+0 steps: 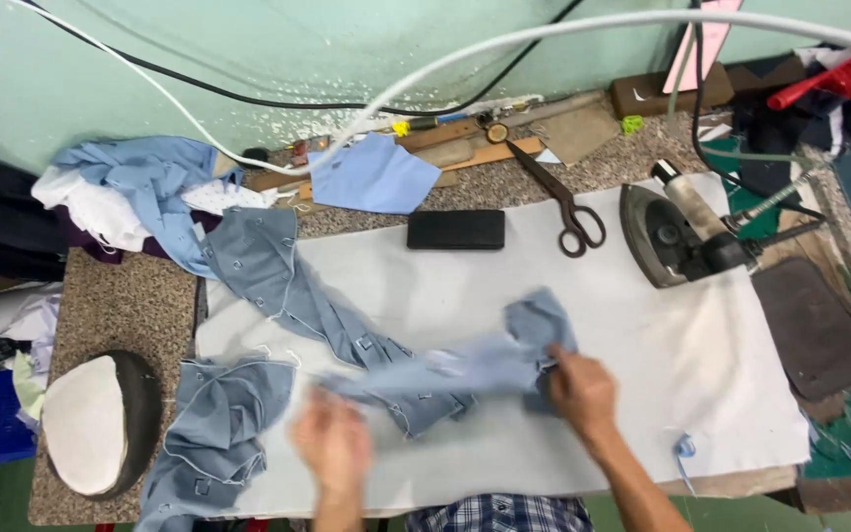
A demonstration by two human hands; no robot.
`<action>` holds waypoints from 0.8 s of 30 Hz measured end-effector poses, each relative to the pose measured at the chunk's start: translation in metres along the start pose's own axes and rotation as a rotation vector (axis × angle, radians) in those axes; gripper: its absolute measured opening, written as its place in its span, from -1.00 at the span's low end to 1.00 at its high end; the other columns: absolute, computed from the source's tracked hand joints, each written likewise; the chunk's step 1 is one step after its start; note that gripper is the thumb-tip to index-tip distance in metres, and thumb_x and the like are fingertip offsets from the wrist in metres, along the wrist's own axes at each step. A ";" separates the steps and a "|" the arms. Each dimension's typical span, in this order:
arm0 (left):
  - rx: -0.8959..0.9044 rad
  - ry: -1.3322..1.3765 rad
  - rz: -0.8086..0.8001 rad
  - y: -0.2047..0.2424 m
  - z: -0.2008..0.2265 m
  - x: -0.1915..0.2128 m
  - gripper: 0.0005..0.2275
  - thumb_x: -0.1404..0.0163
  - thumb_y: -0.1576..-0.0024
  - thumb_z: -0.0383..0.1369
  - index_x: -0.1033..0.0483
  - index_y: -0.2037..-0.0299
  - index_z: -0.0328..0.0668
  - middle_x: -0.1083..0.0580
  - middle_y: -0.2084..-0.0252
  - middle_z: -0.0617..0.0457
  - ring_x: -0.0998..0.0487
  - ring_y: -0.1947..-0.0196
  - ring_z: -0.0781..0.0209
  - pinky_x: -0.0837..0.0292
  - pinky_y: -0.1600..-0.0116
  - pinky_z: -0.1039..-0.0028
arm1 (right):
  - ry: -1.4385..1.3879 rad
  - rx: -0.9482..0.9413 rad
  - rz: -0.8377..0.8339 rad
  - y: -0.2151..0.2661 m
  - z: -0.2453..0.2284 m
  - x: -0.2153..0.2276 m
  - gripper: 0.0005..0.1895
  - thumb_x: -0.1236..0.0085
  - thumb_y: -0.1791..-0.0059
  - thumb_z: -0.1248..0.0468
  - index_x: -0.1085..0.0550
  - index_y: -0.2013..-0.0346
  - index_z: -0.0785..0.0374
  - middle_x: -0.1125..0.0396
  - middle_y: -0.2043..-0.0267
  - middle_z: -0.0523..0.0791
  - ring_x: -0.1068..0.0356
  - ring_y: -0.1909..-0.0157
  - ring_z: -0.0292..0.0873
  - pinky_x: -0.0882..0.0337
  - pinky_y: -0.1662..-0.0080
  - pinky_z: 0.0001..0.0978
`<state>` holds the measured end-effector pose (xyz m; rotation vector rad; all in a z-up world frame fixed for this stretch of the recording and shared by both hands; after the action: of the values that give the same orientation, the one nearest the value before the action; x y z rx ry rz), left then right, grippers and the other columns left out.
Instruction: The person cuts a light blue patterned fabric using shears on a white work surface. After cutting, the person folds the fabric and irons it with a steam iron.
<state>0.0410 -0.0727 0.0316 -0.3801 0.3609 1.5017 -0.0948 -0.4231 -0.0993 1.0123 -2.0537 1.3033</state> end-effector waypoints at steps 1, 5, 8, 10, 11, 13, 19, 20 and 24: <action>-0.045 -0.120 0.401 -0.014 0.003 0.043 -0.66 -0.11 -0.15 -0.53 -0.52 -0.15 -0.30 -0.58 0.01 0.06 -0.54 0.20 0.43 -0.37 0.28 0.74 | 0.295 -0.017 0.047 -0.007 0.012 0.016 -0.57 -0.03 0.09 0.43 -0.58 -0.01 0.02 -0.44 0.33 -0.16 -0.35 0.43 -0.04 -0.40 0.33 -0.19; -0.061 -0.924 0.157 -0.038 -0.066 0.108 -0.70 -0.10 -0.19 -0.36 -0.58 -0.10 -0.28 -0.47 -0.21 -0.10 -0.47 -0.24 0.15 -0.37 -0.32 0.43 | 0.326 -0.256 0.031 -0.017 0.072 0.068 -0.73 -0.08 -0.08 0.35 -0.57 -0.06 0.15 -0.52 0.06 -0.11 -0.50 0.12 -0.04 -0.47 0.11 -0.23; 0.010 -1.454 -0.048 -0.015 -0.093 0.086 -0.16 -0.24 0.08 0.04 -0.22 -0.40 -0.15 -0.20 -0.36 -0.29 -0.31 -0.31 -0.25 -0.33 -0.26 0.06 | 0.505 -0.282 -0.288 -0.005 0.085 0.066 -0.40 -0.14 0.02 0.12 -0.37 -0.34 0.07 -0.32 -0.33 0.09 -0.38 -0.15 0.19 -0.37 -0.13 0.03; 0.052 -1.893 -0.350 0.007 -0.130 0.078 0.17 0.06 0.14 0.50 0.19 -0.56 -0.08 -0.24 -0.34 -0.23 -0.31 -0.19 -0.08 -0.34 -0.16 0.10 | 0.352 -0.354 -0.235 -0.010 0.068 0.081 -0.41 -0.08 -0.06 0.09 -0.37 -0.31 0.36 -0.28 -0.32 0.23 -0.32 -0.18 0.28 -0.39 -0.14 0.09; 0.054 -1.894 -0.354 0.002 -0.128 0.081 0.17 0.06 0.14 0.50 0.19 -0.56 -0.08 -0.24 -0.34 -0.23 -0.31 -0.19 -0.08 -0.34 -0.16 0.10 | 0.353 -0.357 -0.238 0.000 0.062 0.078 -0.41 -0.08 -0.06 0.09 -0.37 -0.31 0.36 -0.28 -0.32 0.23 -0.32 -0.18 0.28 -0.39 -0.14 0.09; 0.400 -1.431 -0.069 -0.007 -0.125 0.105 -0.29 -0.07 -0.17 -0.22 0.04 -0.51 0.11 -0.56 0.12 0.08 -0.63 0.20 -0.13 -0.43 0.09 0.07 | 0.125 -0.311 -0.157 0.018 0.044 0.074 -0.27 -0.12 -0.03 0.12 -0.22 -0.37 0.55 -0.16 -0.40 0.31 -0.19 -0.38 0.30 -0.24 -0.35 0.07; 0.273 -1.669 0.258 -0.067 -0.026 0.278 -0.55 -0.07 -0.18 -0.29 -0.40 -0.32 0.06 -0.58 0.12 -0.06 -0.61 0.19 -0.11 -0.49 0.12 0.11 | 0.314 -0.320 -0.389 0.116 0.129 0.120 -0.32 0.24 -0.14 0.05 -0.13 -0.49 0.36 -0.04 -0.56 0.13 0.01 -0.58 0.10 0.07 -0.53 0.06; 0.274 -1.670 0.253 -0.071 0.009 0.295 -0.55 -0.07 -0.18 -0.29 -0.40 -0.32 0.06 -0.58 0.12 -0.06 -0.61 0.19 -0.11 -0.49 0.12 0.11 | 0.315 -0.325 -0.390 0.121 0.142 0.128 -0.32 0.24 -0.14 0.05 -0.13 -0.49 0.36 -0.04 -0.56 0.13 0.01 -0.58 0.10 0.07 -0.53 0.06; -0.586 -1.529 0.524 -0.082 0.142 0.292 -0.75 0.00 -0.25 -0.76 -0.50 -0.13 -0.64 -0.52 0.07 -0.39 -0.57 0.12 -0.23 -0.51 0.03 0.08 | 0.613 -0.253 -0.081 0.102 0.156 0.144 -0.46 -0.02 -0.16 0.09 -0.41 -0.24 0.51 -0.33 -0.24 0.33 -0.33 -0.27 0.36 -0.39 -0.23 0.13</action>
<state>0.1341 0.2489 0.0258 0.5131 -1.2866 1.9497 -0.2657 -0.5843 -0.1129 0.4926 -1.6289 1.0997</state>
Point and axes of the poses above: each hand's wrist, its own y-axis away from the middle knuckle, its own x-axis out of the back of the hand, z = x × y, the point moved 5 cm from there along -y, towards the middle knuckle
